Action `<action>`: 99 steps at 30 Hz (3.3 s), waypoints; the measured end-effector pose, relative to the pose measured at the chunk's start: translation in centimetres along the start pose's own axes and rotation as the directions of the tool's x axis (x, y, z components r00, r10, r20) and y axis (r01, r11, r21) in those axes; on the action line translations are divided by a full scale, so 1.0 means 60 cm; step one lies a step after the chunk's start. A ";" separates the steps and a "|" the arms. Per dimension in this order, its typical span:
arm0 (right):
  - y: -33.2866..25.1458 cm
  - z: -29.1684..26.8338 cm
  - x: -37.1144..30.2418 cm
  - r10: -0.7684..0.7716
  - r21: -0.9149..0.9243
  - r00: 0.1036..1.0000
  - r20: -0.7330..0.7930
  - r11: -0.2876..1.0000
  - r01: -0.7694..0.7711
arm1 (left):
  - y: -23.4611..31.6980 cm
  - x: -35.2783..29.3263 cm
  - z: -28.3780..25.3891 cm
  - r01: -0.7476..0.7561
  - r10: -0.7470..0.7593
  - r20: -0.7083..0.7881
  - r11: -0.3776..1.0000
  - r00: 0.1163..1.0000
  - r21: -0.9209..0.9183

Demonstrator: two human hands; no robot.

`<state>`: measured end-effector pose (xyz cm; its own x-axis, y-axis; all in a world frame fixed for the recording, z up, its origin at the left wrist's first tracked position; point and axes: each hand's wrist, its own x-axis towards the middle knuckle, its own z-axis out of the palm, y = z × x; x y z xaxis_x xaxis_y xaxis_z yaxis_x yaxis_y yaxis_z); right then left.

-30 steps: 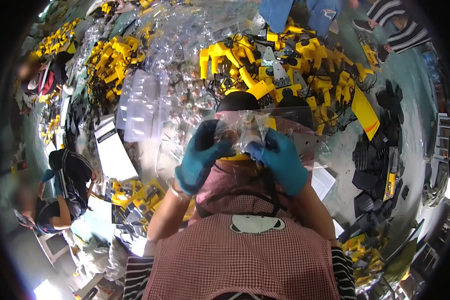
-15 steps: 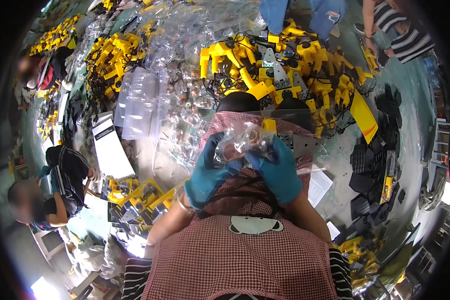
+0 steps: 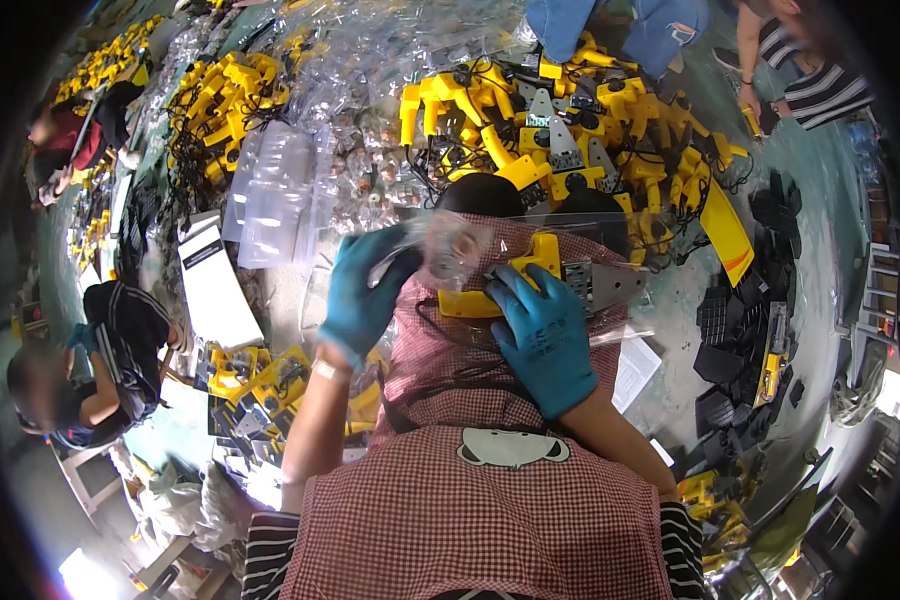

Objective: Assembling yellow plastic hardware components and placing them into bags on a factory floor.

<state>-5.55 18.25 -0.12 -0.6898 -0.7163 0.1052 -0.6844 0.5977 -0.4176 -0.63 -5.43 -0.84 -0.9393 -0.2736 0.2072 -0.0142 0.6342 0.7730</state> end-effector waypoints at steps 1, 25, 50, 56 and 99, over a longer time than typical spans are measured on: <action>0.003 0.002 -0.002 0.005 -0.012 1.000 0.005 1.000 -0.005 | -0.002 0.016 0.007 -0.027 0.015 0.068 0.981 0.998 0.191; 0.028 0.046 0.045 -0.123 -0.005 0.983 -0.136 0.992 0.123 | 0.024 -0.047 0.057 -0.306 0.231 0.222 0.856 0.947 0.416; 0.039 0.052 0.001 -0.074 -0.032 0.988 -0.132 0.997 0.071 | 0.107 -0.058 0.046 -0.323 0.131 0.540 0.904 0.831 0.279; 0.051 0.046 -0.007 -0.021 0.123 0.977 -0.214 0.991 0.048 | 0.056 -0.048 0.084 -0.510 0.277 0.552 0.796 0.786 0.326; 0.148 -0.016 -0.232 0.505 0.453 0.753 -0.421 0.837 -0.308 | 0.042 0.017 0.154 -0.590 0.223 0.596 0.602 0.772 0.539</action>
<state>-2.25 33.89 -4.43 -0.9648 -0.0857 0.2485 -0.2531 0.5578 -0.7904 -4.81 2.60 -4.22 -0.9321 0.3613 -0.0249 0.3609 0.9324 0.0198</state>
